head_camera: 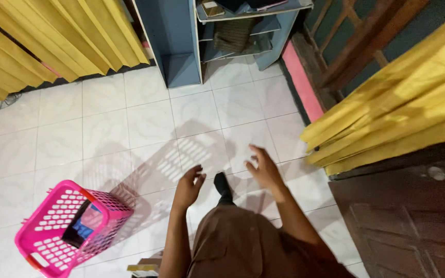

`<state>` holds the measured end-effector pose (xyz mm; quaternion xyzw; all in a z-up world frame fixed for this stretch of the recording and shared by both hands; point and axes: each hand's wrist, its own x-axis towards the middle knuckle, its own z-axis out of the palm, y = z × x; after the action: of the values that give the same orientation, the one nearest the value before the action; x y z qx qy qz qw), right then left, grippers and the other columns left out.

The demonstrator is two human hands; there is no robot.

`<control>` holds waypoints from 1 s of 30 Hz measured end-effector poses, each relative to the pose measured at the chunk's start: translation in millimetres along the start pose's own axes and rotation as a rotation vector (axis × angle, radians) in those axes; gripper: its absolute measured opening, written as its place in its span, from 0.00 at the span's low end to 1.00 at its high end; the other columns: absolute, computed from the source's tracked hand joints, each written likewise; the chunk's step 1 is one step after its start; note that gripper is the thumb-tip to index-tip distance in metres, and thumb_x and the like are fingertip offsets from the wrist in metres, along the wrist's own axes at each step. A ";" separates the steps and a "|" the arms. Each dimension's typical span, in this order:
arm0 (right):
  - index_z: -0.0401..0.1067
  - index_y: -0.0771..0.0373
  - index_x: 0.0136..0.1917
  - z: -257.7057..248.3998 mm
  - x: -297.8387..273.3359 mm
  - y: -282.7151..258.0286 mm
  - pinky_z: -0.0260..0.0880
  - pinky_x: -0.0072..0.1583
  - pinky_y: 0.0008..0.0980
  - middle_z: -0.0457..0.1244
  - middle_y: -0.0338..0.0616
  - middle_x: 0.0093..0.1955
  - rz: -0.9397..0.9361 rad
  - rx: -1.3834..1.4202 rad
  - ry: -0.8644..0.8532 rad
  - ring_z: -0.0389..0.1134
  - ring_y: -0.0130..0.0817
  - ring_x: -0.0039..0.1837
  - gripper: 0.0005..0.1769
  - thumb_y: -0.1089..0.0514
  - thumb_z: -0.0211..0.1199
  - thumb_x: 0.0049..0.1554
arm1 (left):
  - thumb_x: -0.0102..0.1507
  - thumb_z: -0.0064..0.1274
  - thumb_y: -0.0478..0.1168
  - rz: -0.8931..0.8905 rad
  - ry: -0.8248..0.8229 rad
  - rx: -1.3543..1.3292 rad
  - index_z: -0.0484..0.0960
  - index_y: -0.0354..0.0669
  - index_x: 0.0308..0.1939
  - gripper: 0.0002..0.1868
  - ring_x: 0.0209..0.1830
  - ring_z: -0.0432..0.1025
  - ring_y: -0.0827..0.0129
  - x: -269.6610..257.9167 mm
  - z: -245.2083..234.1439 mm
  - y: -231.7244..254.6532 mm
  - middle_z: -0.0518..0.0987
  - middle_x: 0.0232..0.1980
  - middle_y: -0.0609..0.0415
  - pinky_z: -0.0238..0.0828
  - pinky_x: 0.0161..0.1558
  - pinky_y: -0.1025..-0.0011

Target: The person sorts various boxed items and electronic accessories on a shelf, then packs items into an open cardboard box by hand.

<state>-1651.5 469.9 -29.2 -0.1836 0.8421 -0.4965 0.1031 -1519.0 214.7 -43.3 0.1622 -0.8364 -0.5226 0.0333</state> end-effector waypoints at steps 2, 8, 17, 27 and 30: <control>0.61 0.60 0.74 -12.3 60.0 -17.5 0.72 0.61 0.37 0.60 0.49 0.71 -0.016 -0.045 -0.003 0.70 0.41 0.63 0.33 0.57 0.66 0.57 | 0.67 0.54 0.46 -0.005 0.062 -0.080 0.76 0.36 0.64 0.24 0.57 0.79 0.58 51.6 -18.8 13.0 0.82 0.61 0.44 0.74 0.52 0.66; 0.60 0.62 0.75 -20.4 214.0 -52.4 0.71 0.62 0.37 0.60 0.49 0.72 -0.101 -0.049 0.096 0.70 0.42 0.63 0.33 0.57 0.65 0.58 | 0.65 0.55 0.45 0.049 0.010 0.129 0.77 0.41 0.63 0.24 0.53 0.79 0.57 203.4 -50.9 81.7 0.82 0.58 0.46 0.75 0.45 0.62; 0.62 0.61 0.73 24.6 373.1 32.3 0.71 0.60 0.34 0.60 0.48 0.71 0.116 0.091 0.023 0.69 0.37 0.62 0.32 0.56 0.65 0.58 | 0.65 0.55 0.49 0.134 -0.159 0.156 0.77 0.37 0.63 0.26 0.57 0.77 0.53 359.1 -49.0 89.2 0.81 0.59 0.44 0.74 0.55 0.62; 0.63 0.60 0.73 15.1 647.9 5.7 0.72 0.59 0.36 0.61 0.49 0.71 -0.066 0.076 -0.084 0.70 0.40 0.63 0.31 0.55 0.65 0.58 | 0.65 0.56 0.48 0.169 0.001 0.317 0.74 0.37 0.65 0.28 0.60 0.72 0.44 562.2 -89.7 125.9 0.78 0.61 0.39 0.69 0.58 0.57; 0.62 0.60 0.73 24.6 725.1 -10.4 0.71 0.61 0.37 0.60 0.51 0.72 -0.152 0.071 -0.122 0.70 0.42 0.64 0.32 0.54 0.65 0.58 | 0.65 0.56 0.47 0.170 0.117 0.321 0.74 0.35 0.65 0.28 0.60 0.72 0.44 610.0 -96.2 130.2 0.78 0.62 0.39 0.69 0.59 0.57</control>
<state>-2301.4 147.2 -25.9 -0.2732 0.7997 -0.5204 0.1227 -2104.7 -2.9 46.0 0.1243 -0.9162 -0.3676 0.0999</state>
